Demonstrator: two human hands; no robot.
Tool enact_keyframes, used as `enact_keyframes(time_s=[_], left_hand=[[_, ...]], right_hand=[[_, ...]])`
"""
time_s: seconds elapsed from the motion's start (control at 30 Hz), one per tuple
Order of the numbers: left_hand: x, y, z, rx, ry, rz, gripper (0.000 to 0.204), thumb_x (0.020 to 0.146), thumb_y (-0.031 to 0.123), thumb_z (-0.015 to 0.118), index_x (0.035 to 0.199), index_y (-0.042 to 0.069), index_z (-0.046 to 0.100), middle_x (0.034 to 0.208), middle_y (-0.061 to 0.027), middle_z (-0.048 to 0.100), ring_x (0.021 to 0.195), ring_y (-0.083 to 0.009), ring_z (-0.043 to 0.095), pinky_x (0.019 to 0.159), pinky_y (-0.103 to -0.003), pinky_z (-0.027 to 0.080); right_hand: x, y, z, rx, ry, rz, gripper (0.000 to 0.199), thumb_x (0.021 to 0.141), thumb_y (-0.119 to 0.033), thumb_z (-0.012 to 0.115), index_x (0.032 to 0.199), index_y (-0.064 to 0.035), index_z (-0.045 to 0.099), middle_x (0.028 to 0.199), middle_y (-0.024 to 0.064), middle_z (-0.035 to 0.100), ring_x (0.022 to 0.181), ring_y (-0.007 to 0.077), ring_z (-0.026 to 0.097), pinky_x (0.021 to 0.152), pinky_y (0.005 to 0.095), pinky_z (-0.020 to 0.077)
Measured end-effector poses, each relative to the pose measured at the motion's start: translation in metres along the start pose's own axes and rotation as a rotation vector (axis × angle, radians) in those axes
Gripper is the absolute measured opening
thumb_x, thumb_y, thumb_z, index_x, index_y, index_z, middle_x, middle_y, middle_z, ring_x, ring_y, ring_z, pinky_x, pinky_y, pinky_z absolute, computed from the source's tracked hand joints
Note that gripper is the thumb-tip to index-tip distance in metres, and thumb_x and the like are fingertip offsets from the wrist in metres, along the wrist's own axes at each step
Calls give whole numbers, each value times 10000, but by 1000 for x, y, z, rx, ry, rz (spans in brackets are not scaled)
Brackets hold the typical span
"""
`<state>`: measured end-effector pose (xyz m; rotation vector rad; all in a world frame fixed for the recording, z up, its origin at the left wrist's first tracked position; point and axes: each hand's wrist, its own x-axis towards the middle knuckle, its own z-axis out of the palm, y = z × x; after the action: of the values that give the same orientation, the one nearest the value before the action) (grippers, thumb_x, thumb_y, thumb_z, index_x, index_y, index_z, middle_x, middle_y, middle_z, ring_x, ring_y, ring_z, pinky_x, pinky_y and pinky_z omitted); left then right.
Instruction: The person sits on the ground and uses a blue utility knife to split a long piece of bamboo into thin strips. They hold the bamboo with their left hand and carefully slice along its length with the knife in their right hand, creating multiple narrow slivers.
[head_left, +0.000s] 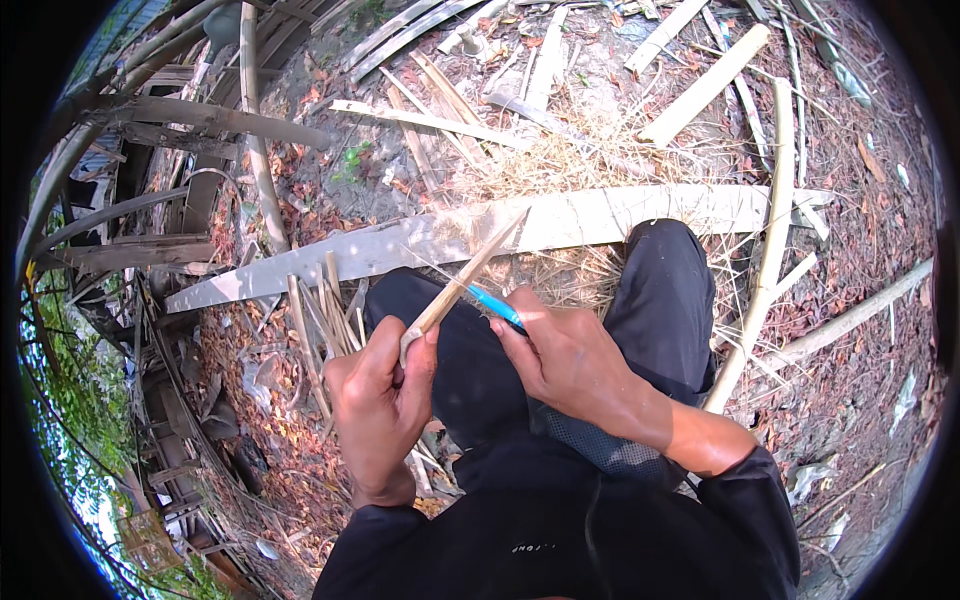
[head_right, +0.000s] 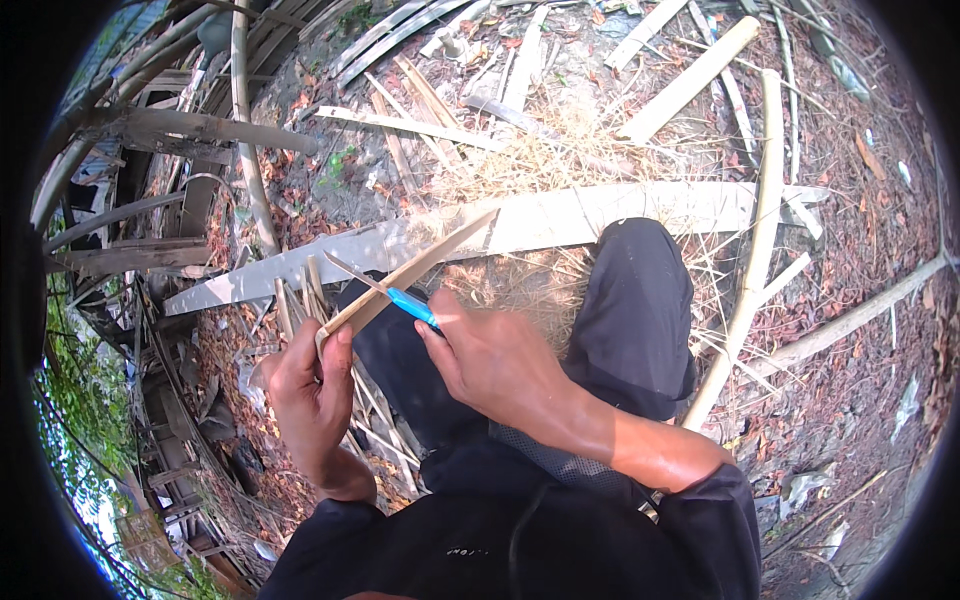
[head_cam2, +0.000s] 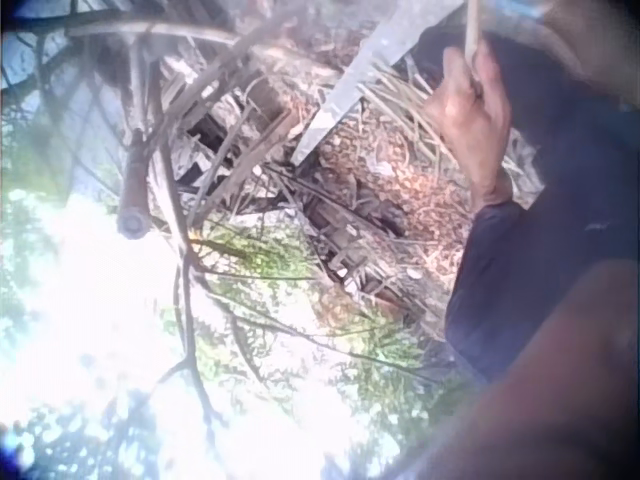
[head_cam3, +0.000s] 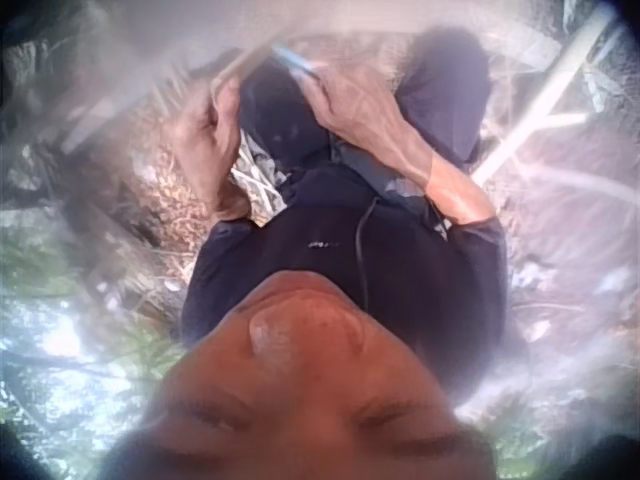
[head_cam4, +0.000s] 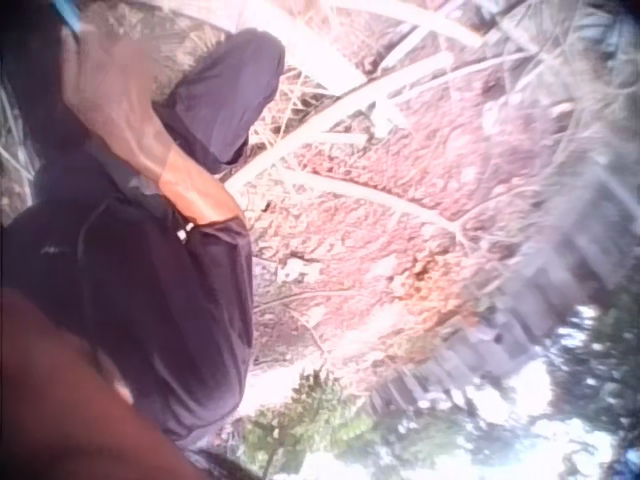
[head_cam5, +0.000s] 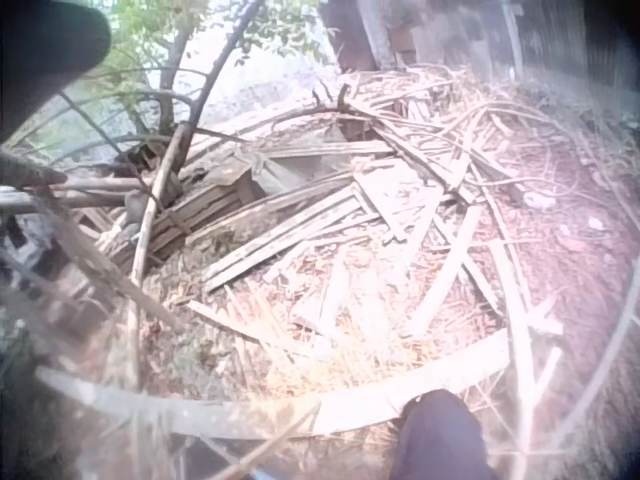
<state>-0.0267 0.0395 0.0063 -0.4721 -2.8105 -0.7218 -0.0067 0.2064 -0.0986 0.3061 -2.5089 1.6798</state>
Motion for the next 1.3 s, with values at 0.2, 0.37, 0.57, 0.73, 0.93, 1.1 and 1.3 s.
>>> enact_keyframes(time_s=[0.2,0.37,0.57,0.73,0.93,1.1,1.3], left_hand=[[3,-4,-4,48,13,-3,262,912,79,694,738,18,507,473,-99,433,373,-243,454,405,-352,309],[-7,-9,-25,28,-77,28,254,917,125,683,757,35,508,536,-134,538,462,-337,561,439,-410,384],[-6,-14,-15,-28,-46,33,252,926,154,679,769,38,520,550,-138,558,489,-357,573,446,-435,391],[-15,-18,-20,-5,-5,-8,254,929,158,678,772,34,521,551,-140,560,483,-360,566,448,-444,384],[-18,-19,-10,-10,22,-35,250,934,167,668,769,36,533,539,-139,561,484,-356,589,448,-441,403],[-22,-18,-21,42,-14,-54,246,952,188,645,779,42,547,530,-139,560,482,-369,586,450,-451,411],[-24,-29,-17,6,11,-131,250,951,205,652,789,42,554,576,-144,591,519,-373,599,454,-435,422]], right_hand=[[11,22,10,-155,-64,-11,248,941,-179,608,1084,2,519,657,219,616,603,440,622,541,526,465],[-32,181,45,-423,-238,345,356,992,-299,528,1145,23,542,767,310,655,759,504,653,719,581,525],[-10,60,2,-128,6,253,259,1009,-221,520,1126,7,484,753,301,620,726,501,627,645,568,471],[0,-3,5,9,-7,-31,197,1012,-195,536,1059,-11,488,616,229,570,588,479,574,556,550,438],[2,38,34,-243,43,-28,187,988,-180,575,944,-31,472,586,219,564,545,438,586,488,519,431],[-7,129,52,-499,6,178,214,994,-225,546,1057,-20,534,635,232,612,617,432,639,564,522,507],[3,96,42,-182,-131,416,356,1038,-296,452,1136,33,546,688,315,600,687,519,603,649,588,450]])
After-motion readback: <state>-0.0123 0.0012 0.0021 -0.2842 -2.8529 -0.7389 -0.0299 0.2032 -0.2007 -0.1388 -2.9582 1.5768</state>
